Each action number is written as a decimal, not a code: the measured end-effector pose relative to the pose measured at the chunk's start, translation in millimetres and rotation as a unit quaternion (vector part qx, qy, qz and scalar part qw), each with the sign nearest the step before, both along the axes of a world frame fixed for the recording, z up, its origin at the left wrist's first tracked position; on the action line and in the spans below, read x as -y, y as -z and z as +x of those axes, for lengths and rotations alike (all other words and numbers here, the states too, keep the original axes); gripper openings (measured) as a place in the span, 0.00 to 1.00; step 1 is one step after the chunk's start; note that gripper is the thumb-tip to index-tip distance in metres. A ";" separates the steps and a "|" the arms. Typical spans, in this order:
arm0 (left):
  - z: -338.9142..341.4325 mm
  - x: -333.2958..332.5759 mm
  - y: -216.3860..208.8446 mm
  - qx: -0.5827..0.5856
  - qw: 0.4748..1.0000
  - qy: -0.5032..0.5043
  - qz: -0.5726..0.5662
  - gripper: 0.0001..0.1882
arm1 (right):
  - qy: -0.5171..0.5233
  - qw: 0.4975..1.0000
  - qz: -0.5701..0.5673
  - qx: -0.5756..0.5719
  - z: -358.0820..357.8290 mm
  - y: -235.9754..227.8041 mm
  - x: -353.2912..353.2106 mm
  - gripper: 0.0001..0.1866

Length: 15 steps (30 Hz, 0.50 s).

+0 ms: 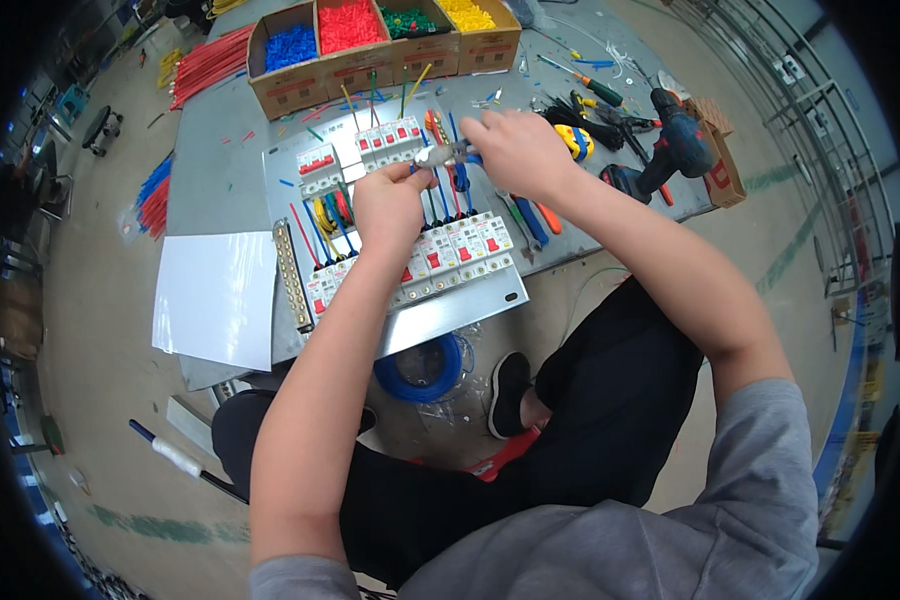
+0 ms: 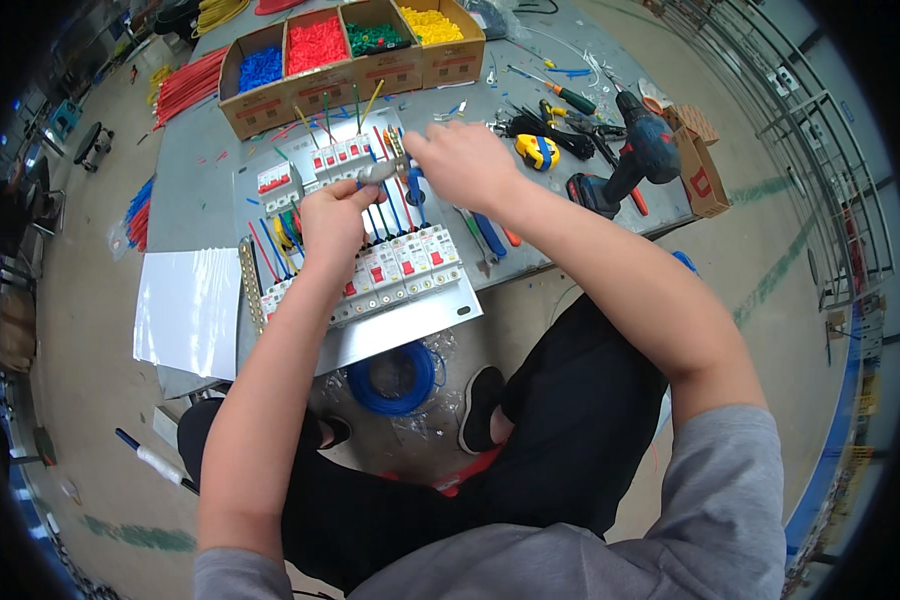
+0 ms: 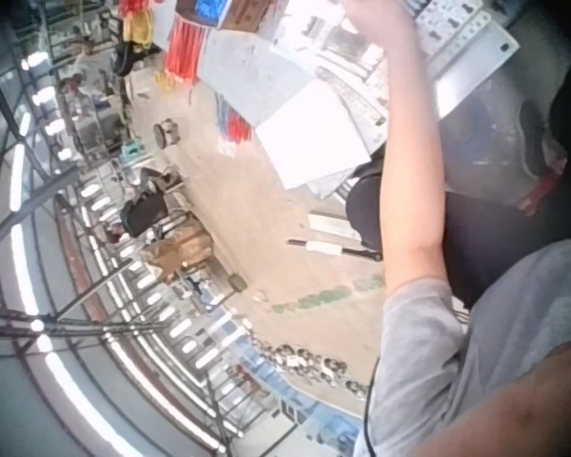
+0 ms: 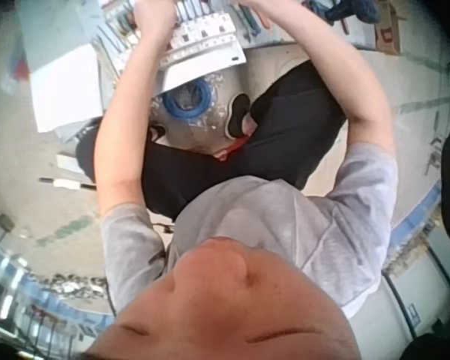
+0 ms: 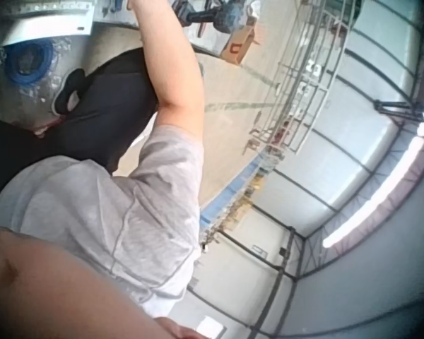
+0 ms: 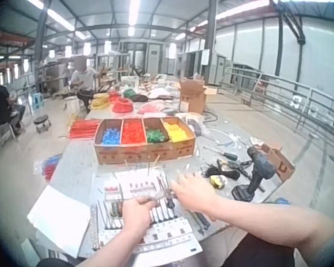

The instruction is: The person sits on a low stool and works on a metal electrical panel, using pliers and a screwdriver to strip, cut, and secure multiple colored wires into terminal blocks. The person repeatedly handles wires and tools to connect them to the circuit breakers.

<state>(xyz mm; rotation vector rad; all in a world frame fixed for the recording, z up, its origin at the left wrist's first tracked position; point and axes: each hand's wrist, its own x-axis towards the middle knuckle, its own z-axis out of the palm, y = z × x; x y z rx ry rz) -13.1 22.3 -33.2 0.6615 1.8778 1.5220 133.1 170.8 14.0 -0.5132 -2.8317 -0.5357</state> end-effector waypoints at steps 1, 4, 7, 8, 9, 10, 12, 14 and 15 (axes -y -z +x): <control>-0.4 -0.3 -0.2 -0.004 1.000 0.000 0.005 0.09 | 0.007 0.999 -0.043 -0.001 -1.5 -3.1 -1.9 0.12; 0.7 2.2 -4.9 0.031 0.999 0.006 -0.001 0.10 | 0.025 0.993 -0.102 -0.053 -0.2 -14.9 2.8 0.14; 2.3 2.9 -9.8 0.000 1.000 -0.008 0.029 0.14 | 0.057 0.988 -0.121 -0.081 2.8 -26.5 3.1 0.15; 4.9 3.9 -11.6 -0.012 0.999 -0.020 0.047 0.15 | 0.070 0.986 -0.127 -0.083 3.6 -29.4 2.2 0.16; 3.6 6.5 -7.2 -0.034 0.997 -0.025 0.062 0.18 | 0.072 0.985 -0.135 -0.083 2.5 -29.4 1.4 0.17; 11.7 9.8 -12.3 -0.081 0.994 -0.027 0.063 0.16 | 0.083 0.983 -0.142 -0.082 6.8 -27.4 -2.2 0.17; 22.2 17.7 -16.4 -0.286 0.954 -0.037 0.085 0.14 | 0.099 0.980 -0.160 -0.061 11.1 -24.6 -7.5 0.15; 26.6 26.0 -21.0 -0.321 0.947 0.021 0.021 0.14 | 0.106 0.977 -0.177 -0.053 11.8 -26.2 -9.5 0.14; 24.1 29.2 -12.8 -0.361 0.932 0.033 0.009 0.14 | 0.100 0.978 -0.177 -0.057 9.8 -24.6 -10.7 0.14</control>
